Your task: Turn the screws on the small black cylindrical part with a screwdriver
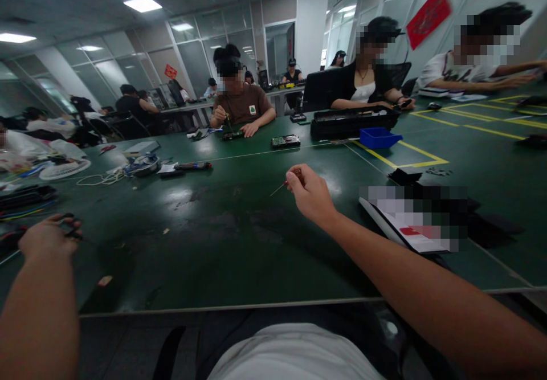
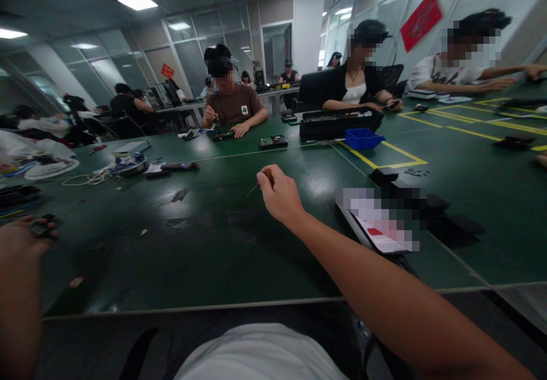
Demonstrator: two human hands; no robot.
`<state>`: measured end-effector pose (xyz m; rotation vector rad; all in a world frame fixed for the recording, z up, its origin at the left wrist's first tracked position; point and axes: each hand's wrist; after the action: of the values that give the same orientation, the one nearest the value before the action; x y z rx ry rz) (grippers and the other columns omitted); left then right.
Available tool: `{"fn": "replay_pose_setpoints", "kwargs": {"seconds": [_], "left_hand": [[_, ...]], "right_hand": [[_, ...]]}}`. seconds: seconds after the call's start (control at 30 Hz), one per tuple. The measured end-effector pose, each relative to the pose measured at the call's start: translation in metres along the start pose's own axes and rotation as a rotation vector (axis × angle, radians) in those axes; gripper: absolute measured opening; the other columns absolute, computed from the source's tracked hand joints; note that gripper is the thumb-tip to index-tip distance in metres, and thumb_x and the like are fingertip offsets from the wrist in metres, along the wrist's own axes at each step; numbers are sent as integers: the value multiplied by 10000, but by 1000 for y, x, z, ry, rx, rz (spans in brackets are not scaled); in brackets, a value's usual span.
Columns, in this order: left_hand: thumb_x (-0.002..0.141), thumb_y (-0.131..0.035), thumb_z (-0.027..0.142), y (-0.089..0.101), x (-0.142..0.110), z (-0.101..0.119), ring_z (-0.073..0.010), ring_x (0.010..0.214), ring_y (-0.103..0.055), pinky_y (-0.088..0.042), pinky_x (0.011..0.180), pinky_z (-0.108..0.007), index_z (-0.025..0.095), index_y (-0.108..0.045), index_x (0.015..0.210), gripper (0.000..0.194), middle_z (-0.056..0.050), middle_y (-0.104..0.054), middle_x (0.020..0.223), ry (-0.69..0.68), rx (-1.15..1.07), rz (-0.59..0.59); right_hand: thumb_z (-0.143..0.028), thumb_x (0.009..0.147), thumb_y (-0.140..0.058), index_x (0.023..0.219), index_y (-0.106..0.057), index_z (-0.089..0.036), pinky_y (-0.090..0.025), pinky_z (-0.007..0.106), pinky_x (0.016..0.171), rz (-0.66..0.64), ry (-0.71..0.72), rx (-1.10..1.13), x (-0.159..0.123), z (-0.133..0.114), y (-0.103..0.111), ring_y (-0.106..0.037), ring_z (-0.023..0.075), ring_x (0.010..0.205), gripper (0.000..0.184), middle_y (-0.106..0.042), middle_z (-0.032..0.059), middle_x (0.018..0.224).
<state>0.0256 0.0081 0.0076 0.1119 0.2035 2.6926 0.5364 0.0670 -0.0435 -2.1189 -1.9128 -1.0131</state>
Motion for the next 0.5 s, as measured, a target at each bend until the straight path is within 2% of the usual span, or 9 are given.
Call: {"fn": "replay_pose_setpoints", "kwargs": {"seconds": [0.1, 0.23, 0.37, 0.43, 0.5], "left_hand": [[789, -368, 12, -10, -1, 2, -127, 570, -449, -391, 584, -237, 157, -425, 790, 156, 2, -438, 712, 135, -114, 19], [749, -389, -45, -32, -10, 9, -118, 615, -462, -414, 626, -245, 139, -467, 817, 211, 2, -454, 742, 107, -182, -110], [802, -486, 29, -65, -38, 22, -118, 655, -472, -433, 629, -260, 137, -469, 823, 111, 1, -457, 769, 58, -250, -337], [730, -556, -50, -85, -61, 26, -108, 682, -497, -424, 627, -246, 143, -472, 868, 252, 4, -487, 814, 49, -214, -463], [663, -551, -128, -107, -86, 28, -108, 705, -523, -403, 606, -231, 144, -491, 929, 385, 0, -512, 840, 42, -187, -567]], "right_hand": [[-427, 963, -494, 943, -597, -223, -445, 336, 679, 4, 6, -15, 0, 2, -1, -630, 190, 714, 230, -669, 23, 776], [-455, 935, -547, 940, -624, -218, -437, 332, 668, -2, -3, -23, 1, 2, -1, -624, 188, 712, 250, -670, 23, 778], [-493, 907, -589, 877, -655, -221, -417, 329, 640, -42, -4, -60, 1, 1, -1, -588, 179, 662, 282, -653, 14, 729], [-509, 895, -603, 807, -649, -222, -408, 332, 636, -58, 17, -102, 1, 0, 0, -578, 181, 662, 304, -647, 19, 722], [-504, 898, -596, 753, -633, -223, -406, 337, 643, -67, 29, -134, 1, 0, 0, -579, 188, 680, 319, -649, 29, 728]]}}
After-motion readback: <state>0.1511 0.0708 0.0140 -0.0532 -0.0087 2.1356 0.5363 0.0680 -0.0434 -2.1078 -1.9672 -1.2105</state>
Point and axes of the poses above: each hand's wrist, its own x-axis towards the middle knuckle, its own y-axis out of the back of the hand, z = x × y
